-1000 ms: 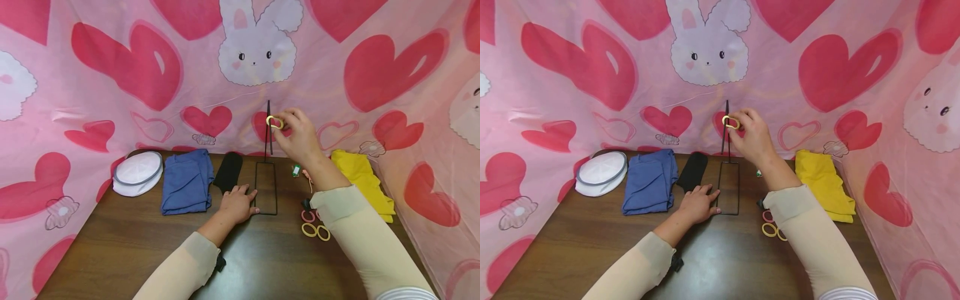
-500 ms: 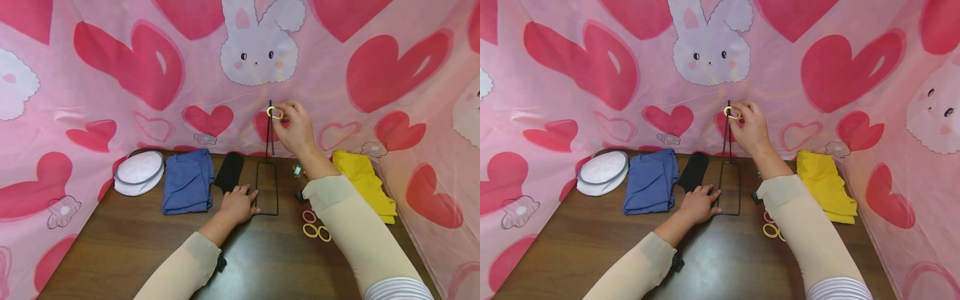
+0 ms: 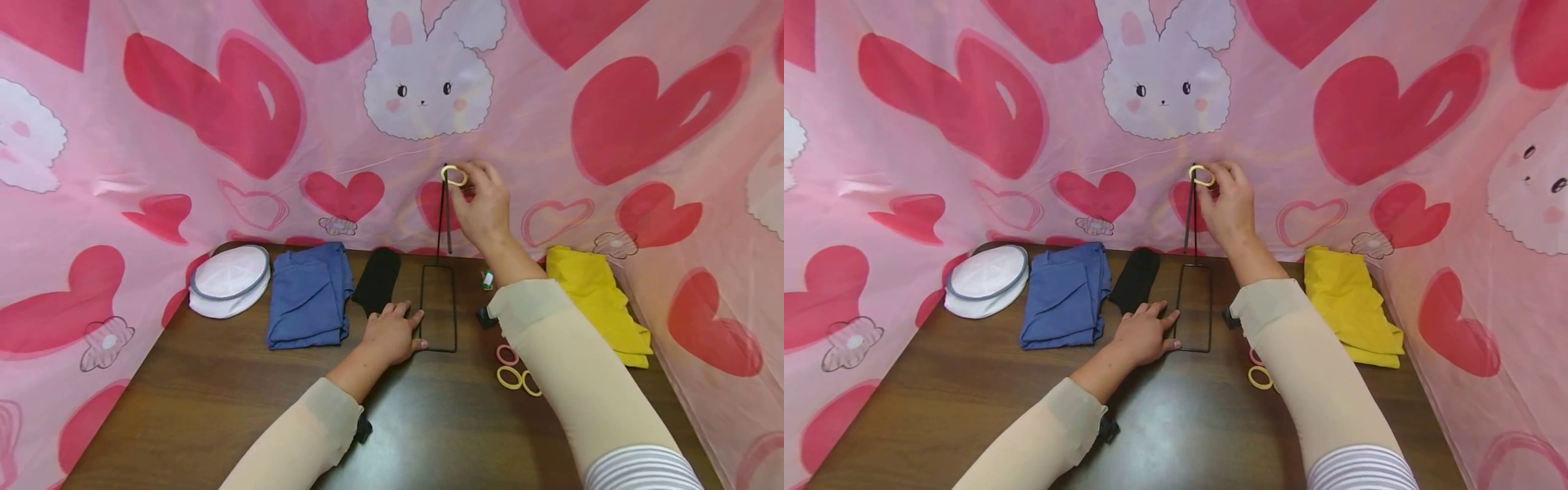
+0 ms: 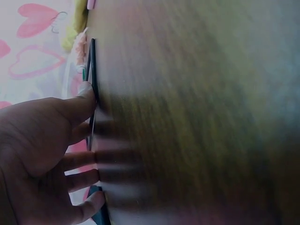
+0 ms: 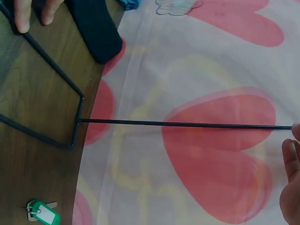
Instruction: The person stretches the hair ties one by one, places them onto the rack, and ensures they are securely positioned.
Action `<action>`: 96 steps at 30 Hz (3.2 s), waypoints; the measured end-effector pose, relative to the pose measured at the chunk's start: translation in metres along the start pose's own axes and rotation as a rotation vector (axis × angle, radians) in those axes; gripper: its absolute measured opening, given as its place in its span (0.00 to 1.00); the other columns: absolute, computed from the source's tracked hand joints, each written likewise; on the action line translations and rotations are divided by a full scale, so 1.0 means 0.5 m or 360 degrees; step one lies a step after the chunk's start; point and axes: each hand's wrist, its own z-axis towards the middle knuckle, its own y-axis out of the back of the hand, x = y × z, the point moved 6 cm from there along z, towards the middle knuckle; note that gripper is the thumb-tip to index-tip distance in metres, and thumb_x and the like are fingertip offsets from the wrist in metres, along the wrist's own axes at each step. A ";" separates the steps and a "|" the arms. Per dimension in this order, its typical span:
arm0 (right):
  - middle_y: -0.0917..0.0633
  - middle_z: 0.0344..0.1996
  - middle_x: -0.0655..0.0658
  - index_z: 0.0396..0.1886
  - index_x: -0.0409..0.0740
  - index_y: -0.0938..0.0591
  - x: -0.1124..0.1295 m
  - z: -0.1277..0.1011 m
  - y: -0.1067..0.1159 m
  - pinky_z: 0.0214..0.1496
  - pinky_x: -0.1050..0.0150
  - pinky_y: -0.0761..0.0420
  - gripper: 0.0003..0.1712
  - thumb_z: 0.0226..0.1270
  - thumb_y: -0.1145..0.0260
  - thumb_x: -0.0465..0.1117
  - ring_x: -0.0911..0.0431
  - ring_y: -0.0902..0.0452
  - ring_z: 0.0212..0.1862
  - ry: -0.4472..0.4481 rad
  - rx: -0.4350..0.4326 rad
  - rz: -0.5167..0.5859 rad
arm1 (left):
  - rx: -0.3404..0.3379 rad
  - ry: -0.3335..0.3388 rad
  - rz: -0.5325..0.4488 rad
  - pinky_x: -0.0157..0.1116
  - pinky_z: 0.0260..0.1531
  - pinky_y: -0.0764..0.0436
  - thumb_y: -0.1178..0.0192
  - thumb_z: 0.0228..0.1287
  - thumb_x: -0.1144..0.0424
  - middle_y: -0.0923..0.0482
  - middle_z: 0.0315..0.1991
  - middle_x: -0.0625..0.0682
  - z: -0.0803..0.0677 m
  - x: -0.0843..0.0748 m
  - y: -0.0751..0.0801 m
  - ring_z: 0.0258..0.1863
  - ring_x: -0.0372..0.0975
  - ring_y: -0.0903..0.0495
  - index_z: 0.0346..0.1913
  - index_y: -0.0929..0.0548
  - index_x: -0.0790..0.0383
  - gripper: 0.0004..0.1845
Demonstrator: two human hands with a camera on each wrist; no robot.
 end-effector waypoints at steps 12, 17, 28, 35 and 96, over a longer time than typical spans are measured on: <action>0.18 0.52 0.35 0.54 0.33 0.13 -0.018 -0.064 0.034 0.45 0.57 0.13 0.19 0.62 0.28 0.26 0.48 0.13 0.39 0.0015 -0.0044 0.0013 | 0.0016 0.0003 0.0015 0.56 0.65 0.32 0.46 0.72 0.32 0.41 0.80 0.51 -0.001 0.001 0.005 0.76 0.49 0.41 0.80 0.35 0.39 0.38; 0.19 0.50 0.33 0.54 0.33 0.13 -0.019 -0.109 0.044 0.44 0.62 0.14 0.20 0.61 0.26 0.26 0.47 0.13 0.37 0.0034 -0.0018 0.0051 | 0.0015 0.0003 -0.0005 0.56 0.64 0.31 0.45 0.72 0.32 0.40 0.80 0.51 -0.002 0.003 0.007 0.76 0.50 0.40 0.80 0.34 0.40 0.38; 0.19 0.52 0.35 0.56 0.34 0.14 -0.025 -0.183 0.080 0.47 0.76 0.19 0.22 0.61 0.24 0.28 0.49 0.13 0.39 0.0091 0.0176 0.0126 | 0.0017 0.0004 -0.0011 0.56 0.65 0.32 0.46 0.72 0.32 0.42 0.81 0.51 0.005 0.008 -0.008 0.77 0.50 0.41 0.81 0.36 0.38 0.38; 0.17 0.51 0.37 0.53 0.35 0.13 -0.043 -0.236 0.118 0.47 0.76 0.20 0.23 0.56 0.22 0.26 0.48 0.13 0.37 0.0153 0.0229 0.0028 | 0.0020 0.0006 -0.0007 0.56 0.65 0.32 0.47 0.73 0.32 0.42 0.81 0.51 0.003 0.005 -0.005 0.77 0.50 0.41 0.81 0.36 0.38 0.38; 0.12 0.48 0.54 0.54 0.49 0.11 -0.163 -0.473 0.187 0.54 0.50 0.22 0.24 0.55 0.18 0.36 0.51 0.23 0.53 -0.0031 0.1531 -0.0343 | 0.0000 -0.0007 0.0013 0.55 0.63 0.31 0.48 0.72 0.31 0.42 0.81 0.51 0.005 0.002 -0.009 0.76 0.49 0.40 0.81 0.37 0.37 0.38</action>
